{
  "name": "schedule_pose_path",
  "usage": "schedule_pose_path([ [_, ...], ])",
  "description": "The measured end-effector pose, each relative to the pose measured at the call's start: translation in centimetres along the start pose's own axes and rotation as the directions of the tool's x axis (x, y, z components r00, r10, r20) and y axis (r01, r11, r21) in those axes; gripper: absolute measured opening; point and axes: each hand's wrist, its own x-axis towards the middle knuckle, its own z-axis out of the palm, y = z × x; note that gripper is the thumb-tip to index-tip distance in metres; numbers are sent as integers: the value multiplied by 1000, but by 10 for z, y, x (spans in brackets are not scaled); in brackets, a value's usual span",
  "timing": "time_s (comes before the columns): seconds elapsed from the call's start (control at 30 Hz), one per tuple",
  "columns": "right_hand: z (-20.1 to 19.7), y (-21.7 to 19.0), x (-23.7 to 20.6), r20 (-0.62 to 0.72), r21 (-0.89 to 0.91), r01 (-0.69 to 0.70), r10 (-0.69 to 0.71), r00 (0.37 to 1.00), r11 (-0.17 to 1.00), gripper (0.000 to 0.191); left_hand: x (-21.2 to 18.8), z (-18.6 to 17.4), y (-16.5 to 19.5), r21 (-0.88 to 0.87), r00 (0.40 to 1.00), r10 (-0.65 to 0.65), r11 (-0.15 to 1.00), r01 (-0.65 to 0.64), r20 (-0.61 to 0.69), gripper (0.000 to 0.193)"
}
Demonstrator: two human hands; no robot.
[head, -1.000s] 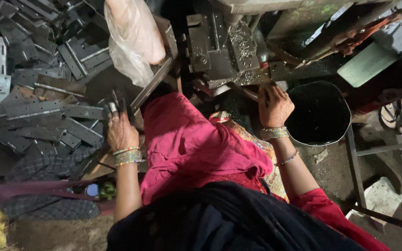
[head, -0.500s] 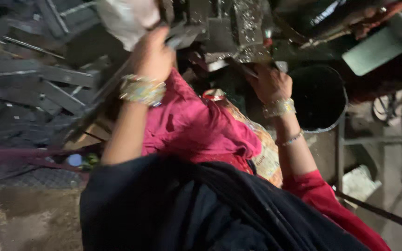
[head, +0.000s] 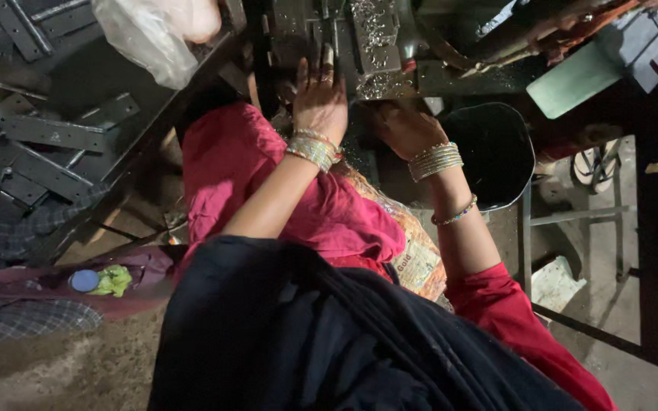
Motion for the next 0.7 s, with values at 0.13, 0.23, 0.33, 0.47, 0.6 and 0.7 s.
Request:
schedule_pose_path([
  [0.13,10,15,6,277,-24,-139,140,951,990,36,13,1,-9,118,959,8,992,-43,282,43],
  [0.23,30,19,-14,254,20,-222,210,944,975,35,25,10,-8,89,973,-30,996,10,228,46],
  [0.33,67,10,-58,-72,55,25,-21,997,998,28,30,18,-11,85,996,-33,996,26,78,48],
  [0.47,98,15,-71,61,133,-336,331,942,932,30,29,17,-22,88,994,-30,996,21,106,48],
  [0.6,95,32,-48,216,52,-381,362,907,923,36,29,12,-23,66,985,12,998,-24,172,45],
  [0.7,91,32,-44,116,4,-340,337,934,940,40,27,15,-20,111,995,27,993,-38,97,47],
])
